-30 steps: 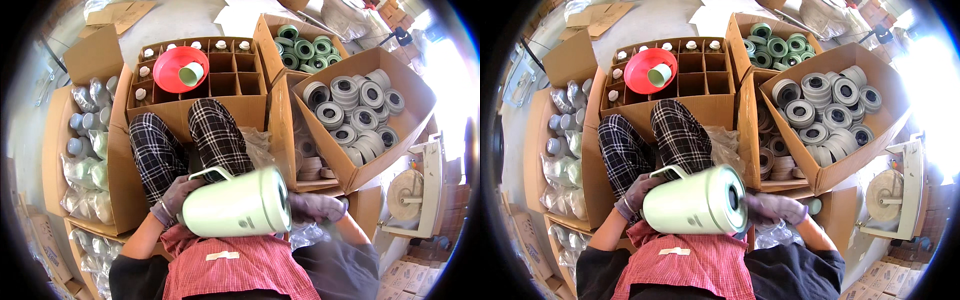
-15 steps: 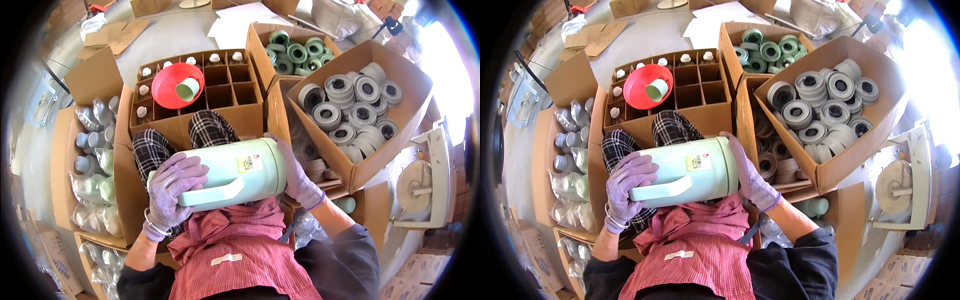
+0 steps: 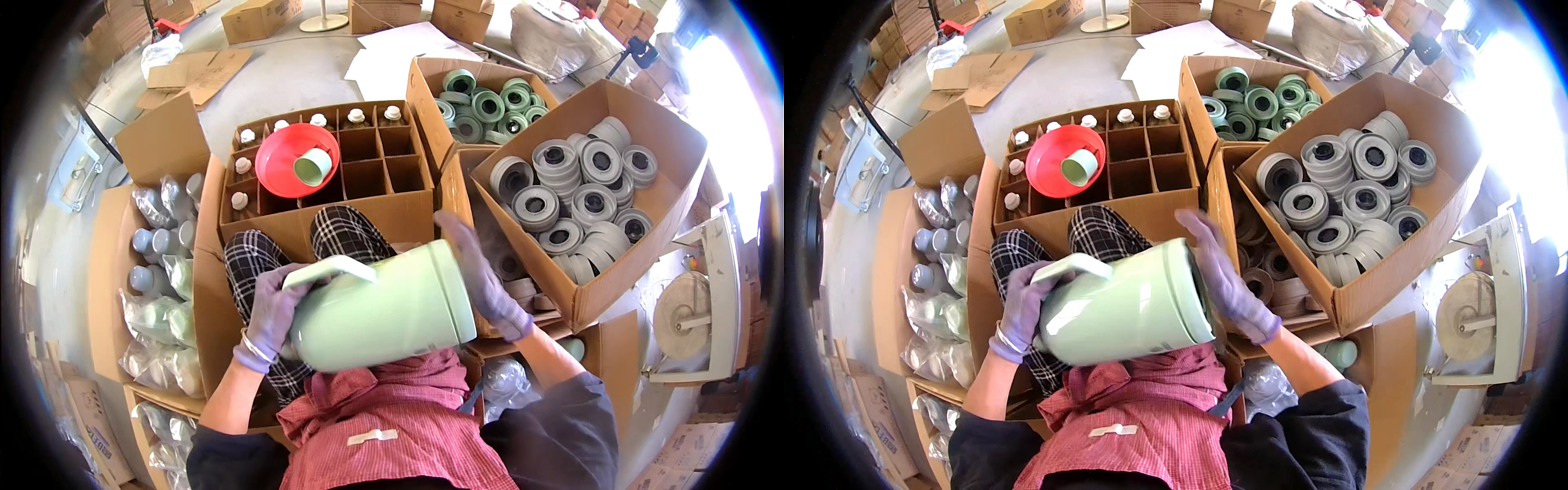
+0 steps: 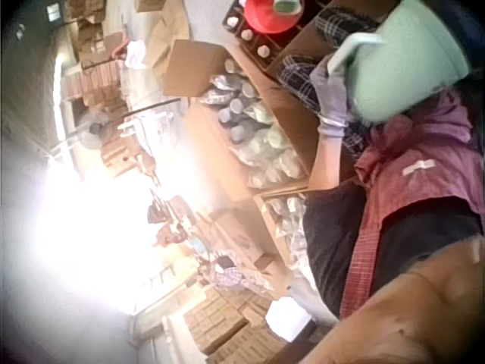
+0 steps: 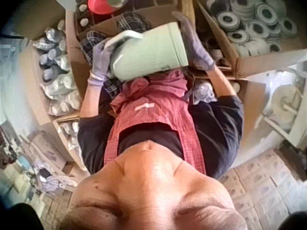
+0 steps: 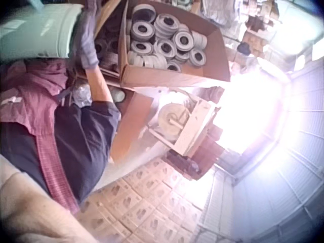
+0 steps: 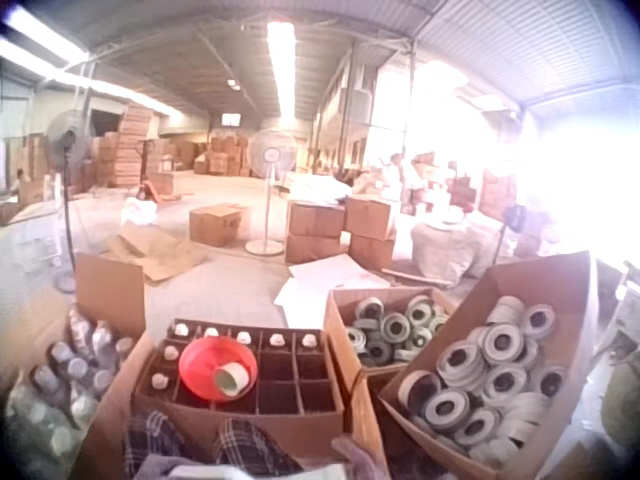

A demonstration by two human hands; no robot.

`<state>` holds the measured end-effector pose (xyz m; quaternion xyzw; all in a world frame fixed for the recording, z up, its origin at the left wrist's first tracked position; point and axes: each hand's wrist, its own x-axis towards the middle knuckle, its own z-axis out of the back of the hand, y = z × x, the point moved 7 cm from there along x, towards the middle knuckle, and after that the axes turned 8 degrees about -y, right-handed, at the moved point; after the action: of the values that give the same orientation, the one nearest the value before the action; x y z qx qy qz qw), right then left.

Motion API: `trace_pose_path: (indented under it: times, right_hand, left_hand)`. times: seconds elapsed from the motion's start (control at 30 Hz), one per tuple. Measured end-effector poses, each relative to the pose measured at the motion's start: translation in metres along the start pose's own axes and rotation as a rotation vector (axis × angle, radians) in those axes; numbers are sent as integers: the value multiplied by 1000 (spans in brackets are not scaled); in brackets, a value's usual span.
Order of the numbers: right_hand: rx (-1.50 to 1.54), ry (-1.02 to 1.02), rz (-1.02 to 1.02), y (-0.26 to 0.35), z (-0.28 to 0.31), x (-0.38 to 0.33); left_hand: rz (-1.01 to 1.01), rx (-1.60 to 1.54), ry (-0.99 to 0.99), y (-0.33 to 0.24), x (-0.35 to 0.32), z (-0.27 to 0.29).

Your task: The person assembles thermos flasks by inserting inner liners into outer bodies, placing lids, and adding small components. They handle multiple thermos units, including white and green models, and place the assembled items into plastic bags.

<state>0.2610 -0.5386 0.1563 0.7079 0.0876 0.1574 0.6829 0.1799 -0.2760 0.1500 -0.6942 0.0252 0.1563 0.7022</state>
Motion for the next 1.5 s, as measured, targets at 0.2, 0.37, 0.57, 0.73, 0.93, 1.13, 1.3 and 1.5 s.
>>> trace_pose_path:
  times: [0.2,0.37,0.57,0.73,0.93,1.13,1.3,1.5]
  right_hand:
    - [593,-155,-465,-60,-17,-9]
    - [-134,-51,-194,-29,-16,-1]
    - [-283,643,714,82,-69,-5]
    - [393,43,-197,-11,-42,-3]
    - [166,162,-313,-1,-59,23]
    - [14,342,-284,22,-112,103]
    - [-506,179,58,-117,-124,265]
    - [-1218,182,59,-208,-165,318]
  left_hand:
    - [-810,358,-104,-52,-29,-18]
    - [-777,163,-24,-30,-21,4]
    - [-371,223,196,20,-15,7]
    - [-578,99,-305,-17,-20,18]
    - [-333,-58,-298,19,-18,35]
    - [-113,-128,-523,23,-23,99]
    - [-358,-697,-471,29,-8,158]
    - [-500,-700,-433,18,51,145]
